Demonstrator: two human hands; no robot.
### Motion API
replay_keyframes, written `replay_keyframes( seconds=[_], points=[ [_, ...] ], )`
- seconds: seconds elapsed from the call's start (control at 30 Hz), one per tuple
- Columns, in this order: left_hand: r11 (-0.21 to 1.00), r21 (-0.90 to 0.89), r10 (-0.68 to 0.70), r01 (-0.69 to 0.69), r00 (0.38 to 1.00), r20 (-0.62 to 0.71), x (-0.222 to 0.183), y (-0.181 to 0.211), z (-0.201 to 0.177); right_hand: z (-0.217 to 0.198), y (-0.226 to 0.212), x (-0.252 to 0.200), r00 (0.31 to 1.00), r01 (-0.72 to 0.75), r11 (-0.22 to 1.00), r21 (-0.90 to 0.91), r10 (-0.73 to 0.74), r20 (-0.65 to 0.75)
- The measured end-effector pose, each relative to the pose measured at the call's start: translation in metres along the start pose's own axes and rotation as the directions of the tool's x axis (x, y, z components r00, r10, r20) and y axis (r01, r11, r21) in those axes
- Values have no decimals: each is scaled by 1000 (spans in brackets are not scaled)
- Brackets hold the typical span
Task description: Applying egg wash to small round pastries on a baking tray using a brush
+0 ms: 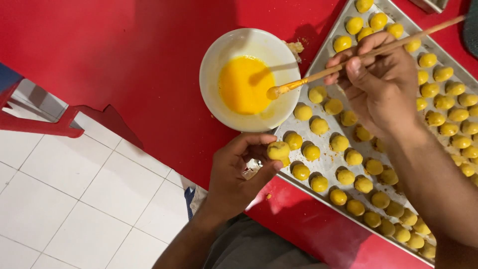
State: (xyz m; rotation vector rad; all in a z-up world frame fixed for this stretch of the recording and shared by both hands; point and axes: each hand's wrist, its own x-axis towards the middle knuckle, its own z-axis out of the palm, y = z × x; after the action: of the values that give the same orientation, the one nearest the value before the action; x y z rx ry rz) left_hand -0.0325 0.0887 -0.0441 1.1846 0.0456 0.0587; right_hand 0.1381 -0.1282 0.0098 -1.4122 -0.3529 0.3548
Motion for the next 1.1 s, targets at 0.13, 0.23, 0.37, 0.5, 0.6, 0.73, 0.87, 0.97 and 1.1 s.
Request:
replay_keyframes(
  seconds=[0.13,0.23,0.37,0.5,0.6,0.73,0.87,0.97,1.1],
  points=[
    [992,-108,-66,60,997,-51,-1,0,1,1,5,0,974,-157,954,253,192,-118],
    [987,-148,-79,67,994,-76,-1,-4,1,6,1,-2,952,-167,885,434,260,-163],
    [980,-188,-83,65,992,-92,-1,-10,1,-2,-10,-17,985,-152,870,468,172,-1],
    [971,-230,-82,60,993,-85,-2,-9,2,-4,-24,-34,979,-56,938,341,-15,203],
    [966,-249,-91,65,991,-95,-2,-7,3,-4,-25,-45,964,72,985,157,-109,241],
    [977,-203,-86,64,991,-99,-3,-4,4,-1,-26,-57,967,179,982,-63,-164,195],
    [976,-213,-71,52,994,-79,-6,-6,5,1,-26,-61,961,243,962,-124,-221,167],
    [972,-231,-46,31,997,-59,-8,-6,4,-2,-24,-61,958,271,940,-205,-244,147],
    [975,-217,-51,44,998,-27,-7,-3,4,-4,-24,-63,954,295,916,-272,-268,132]
  ],
)
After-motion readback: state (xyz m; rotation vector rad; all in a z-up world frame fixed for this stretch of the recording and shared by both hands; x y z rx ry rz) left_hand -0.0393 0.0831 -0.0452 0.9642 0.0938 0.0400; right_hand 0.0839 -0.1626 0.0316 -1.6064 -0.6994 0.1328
